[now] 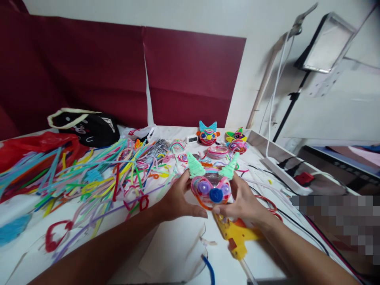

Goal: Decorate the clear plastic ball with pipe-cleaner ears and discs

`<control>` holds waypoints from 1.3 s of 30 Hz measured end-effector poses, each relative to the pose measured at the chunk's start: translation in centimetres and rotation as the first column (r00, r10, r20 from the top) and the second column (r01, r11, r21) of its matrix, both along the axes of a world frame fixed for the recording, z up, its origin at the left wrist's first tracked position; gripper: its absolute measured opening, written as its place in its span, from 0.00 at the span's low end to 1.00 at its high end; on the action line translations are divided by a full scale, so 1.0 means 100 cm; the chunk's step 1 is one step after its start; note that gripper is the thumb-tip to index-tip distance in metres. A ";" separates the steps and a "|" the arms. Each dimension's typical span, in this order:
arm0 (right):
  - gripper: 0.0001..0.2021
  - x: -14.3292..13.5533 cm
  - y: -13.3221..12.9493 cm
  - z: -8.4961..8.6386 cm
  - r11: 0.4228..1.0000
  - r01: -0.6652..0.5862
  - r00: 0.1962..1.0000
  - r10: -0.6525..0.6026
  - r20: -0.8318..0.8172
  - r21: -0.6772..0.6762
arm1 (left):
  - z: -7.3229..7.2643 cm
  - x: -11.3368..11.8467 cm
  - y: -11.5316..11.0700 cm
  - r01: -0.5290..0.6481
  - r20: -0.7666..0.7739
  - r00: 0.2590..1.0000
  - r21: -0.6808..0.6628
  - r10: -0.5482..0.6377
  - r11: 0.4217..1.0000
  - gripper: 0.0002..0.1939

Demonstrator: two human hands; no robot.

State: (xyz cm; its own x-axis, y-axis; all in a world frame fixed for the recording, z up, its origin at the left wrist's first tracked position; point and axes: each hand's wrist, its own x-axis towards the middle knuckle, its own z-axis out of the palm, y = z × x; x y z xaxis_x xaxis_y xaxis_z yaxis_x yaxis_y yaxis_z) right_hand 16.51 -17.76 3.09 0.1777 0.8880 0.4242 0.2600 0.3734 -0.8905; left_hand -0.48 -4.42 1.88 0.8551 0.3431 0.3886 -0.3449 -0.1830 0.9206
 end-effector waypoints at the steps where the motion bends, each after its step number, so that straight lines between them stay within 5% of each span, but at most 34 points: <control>1: 0.41 -0.001 0.001 0.001 1.000 -0.001 1.000 0.001 0.011 0.006 | 0.000 0.000 0.000 -0.001 -0.003 1.000 -0.024 0.001 1.000 0.50; 14: 0.37 -0.005 0.011 0.016 1.000 -0.009 0.999 0.009 0.042 0.005 | -0.001 0.001 -0.001 -0.028 0.090 0.995 -0.117 0.039 0.993 0.46; 18: 0.38 -0.005 0.015 0.013 0.997 -0.068 0.998 0.068 0.004 0.031 | -0.001 0.002 -0.001 -0.068 0.068 0.995 -0.137 0.078 0.988 0.46; 39: 0.36 0.003 0.020 -0.001 0.999 0.034 0.992 -0.038 0.118 0.034 | -0.004 0.004 -0.002 -0.118 -0.004 0.993 -0.176 0.120 0.977 0.42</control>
State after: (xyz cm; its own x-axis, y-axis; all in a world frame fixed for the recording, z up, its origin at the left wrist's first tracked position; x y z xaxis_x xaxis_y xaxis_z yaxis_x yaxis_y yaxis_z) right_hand 16.83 -15.77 3.01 0.1564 0.8678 0.4717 0.3767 0.3891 -0.8407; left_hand -0.12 -4.67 1.44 0.8017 0.5056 0.3188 -0.3366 -0.0589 0.9398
